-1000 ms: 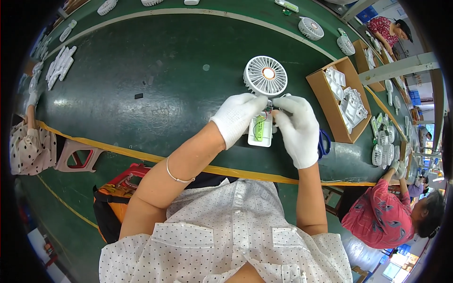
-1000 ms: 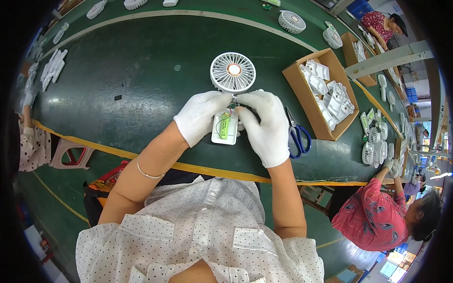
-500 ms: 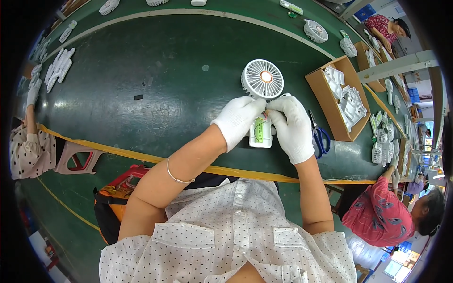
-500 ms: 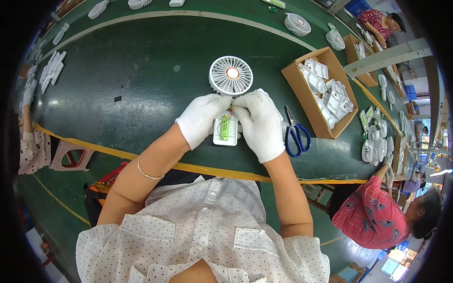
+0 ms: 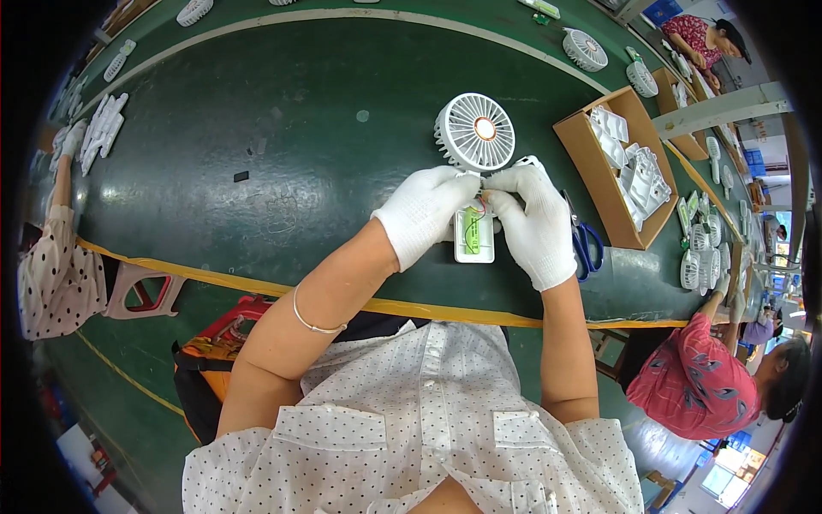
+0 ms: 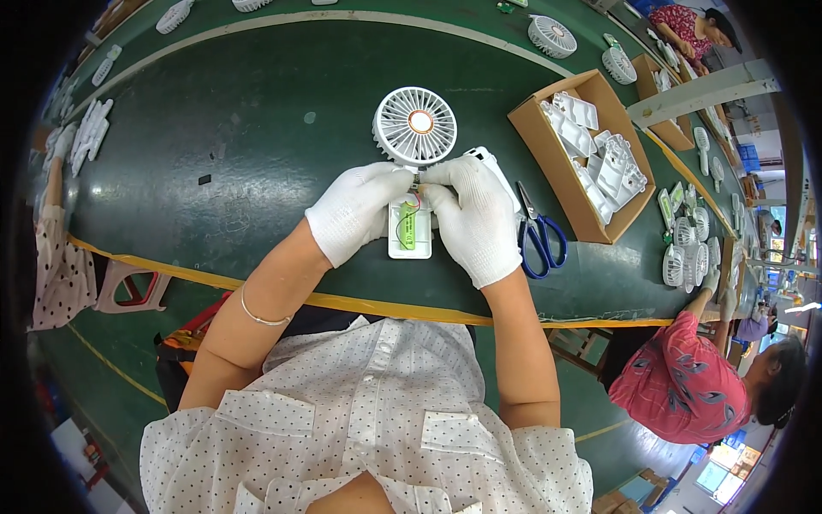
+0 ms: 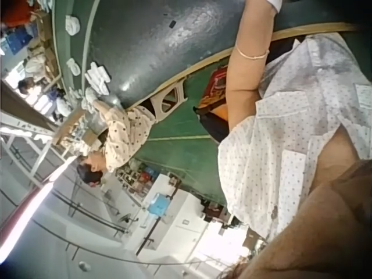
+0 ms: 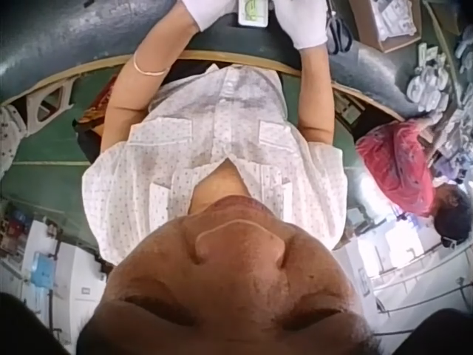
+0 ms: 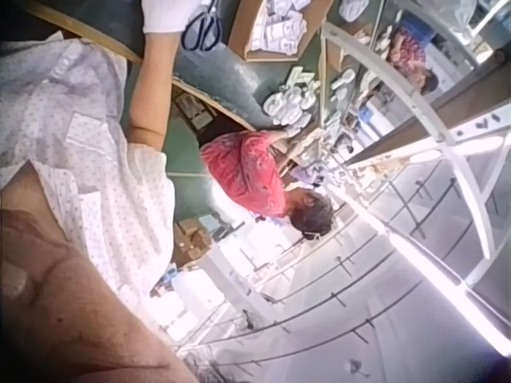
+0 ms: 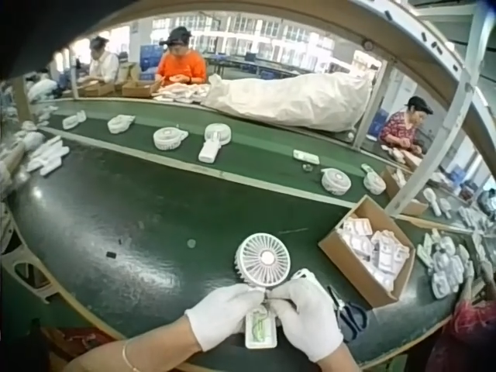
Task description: The person assembles handheld portable fans by hand, combining circuit boards, fan housings, batteries, and fan blades into finished units.
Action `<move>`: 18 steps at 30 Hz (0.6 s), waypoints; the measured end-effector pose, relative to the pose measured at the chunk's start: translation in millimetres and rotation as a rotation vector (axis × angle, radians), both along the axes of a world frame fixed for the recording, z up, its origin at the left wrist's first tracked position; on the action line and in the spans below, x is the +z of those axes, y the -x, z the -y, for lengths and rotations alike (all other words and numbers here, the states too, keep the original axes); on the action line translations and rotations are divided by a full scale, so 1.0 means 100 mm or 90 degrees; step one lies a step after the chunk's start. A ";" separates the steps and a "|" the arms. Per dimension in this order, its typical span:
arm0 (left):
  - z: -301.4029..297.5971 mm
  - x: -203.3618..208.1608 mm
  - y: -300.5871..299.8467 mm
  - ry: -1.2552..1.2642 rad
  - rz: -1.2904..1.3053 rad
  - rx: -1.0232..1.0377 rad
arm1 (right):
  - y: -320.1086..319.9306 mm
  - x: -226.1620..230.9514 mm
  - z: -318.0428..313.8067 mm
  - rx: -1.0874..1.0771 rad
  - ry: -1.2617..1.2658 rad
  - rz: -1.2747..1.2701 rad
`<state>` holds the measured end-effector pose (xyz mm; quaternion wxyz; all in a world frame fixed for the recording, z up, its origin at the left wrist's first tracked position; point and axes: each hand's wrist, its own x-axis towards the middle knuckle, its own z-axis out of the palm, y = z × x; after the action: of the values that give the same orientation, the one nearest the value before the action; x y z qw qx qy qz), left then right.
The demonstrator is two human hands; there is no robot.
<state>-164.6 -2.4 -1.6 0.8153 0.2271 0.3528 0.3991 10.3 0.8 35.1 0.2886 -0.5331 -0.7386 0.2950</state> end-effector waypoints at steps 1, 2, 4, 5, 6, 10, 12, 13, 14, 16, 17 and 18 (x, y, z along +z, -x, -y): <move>0.00 0.00 0.00 -0.005 -0.011 -0.001 | 0.00 0.00 -0.01 0.004 -0.014 0.025; 0.00 0.00 0.00 -0.003 -0.012 -0.002 | -0.01 -0.01 -0.01 0.002 -0.011 0.023; -0.01 0.03 -0.02 -0.003 -0.068 -0.005 | -0.03 -0.04 -0.02 0.010 -0.048 0.055; -0.01 0.04 -0.02 -0.001 -0.069 -0.007 | -0.03 -0.03 -0.04 0.008 -0.046 0.054; -0.01 0.05 -0.02 -0.002 -0.073 -0.006 | -0.02 -0.02 -0.05 0.001 -0.012 0.039; 0.02 0.18 -0.04 0.001 -0.063 0.023 | 0.02 0.04 -0.06 -0.016 0.059 0.002; 0.03 0.17 -0.04 -0.002 -0.050 0.024 | -0.02 -0.06 -0.07 -0.003 0.014 0.035; 0.03 0.14 -0.03 -0.003 -0.037 0.029 | -0.01 -0.08 -0.06 0.001 0.000 0.032; 0.02 0.09 -0.04 -0.013 -0.037 0.026 | 0.00 -0.09 -0.05 0.005 -0.014 0.029; 0.02 0.01 -0.04 0.013 -0.007 0.061 | 0.00 -0.14 -0.01 0.004 -0.029 -0.020; 0.01 -0.03 -0.04 0.010 -0.003 0.055 | -0.01 -0.13 0.01 -0.010 -0.034 -0.022; 0.01 -0.01 -0.04 0.007 -0.003 0.054 | -0.01 -0.13 0.06 -0.022 -0.033 -0.024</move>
<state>-160.2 -3.3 -2.5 0.7981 0.2086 0.3660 0.4308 11.1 -5.0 22.4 0.3210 -0.5328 -0.7309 0.2809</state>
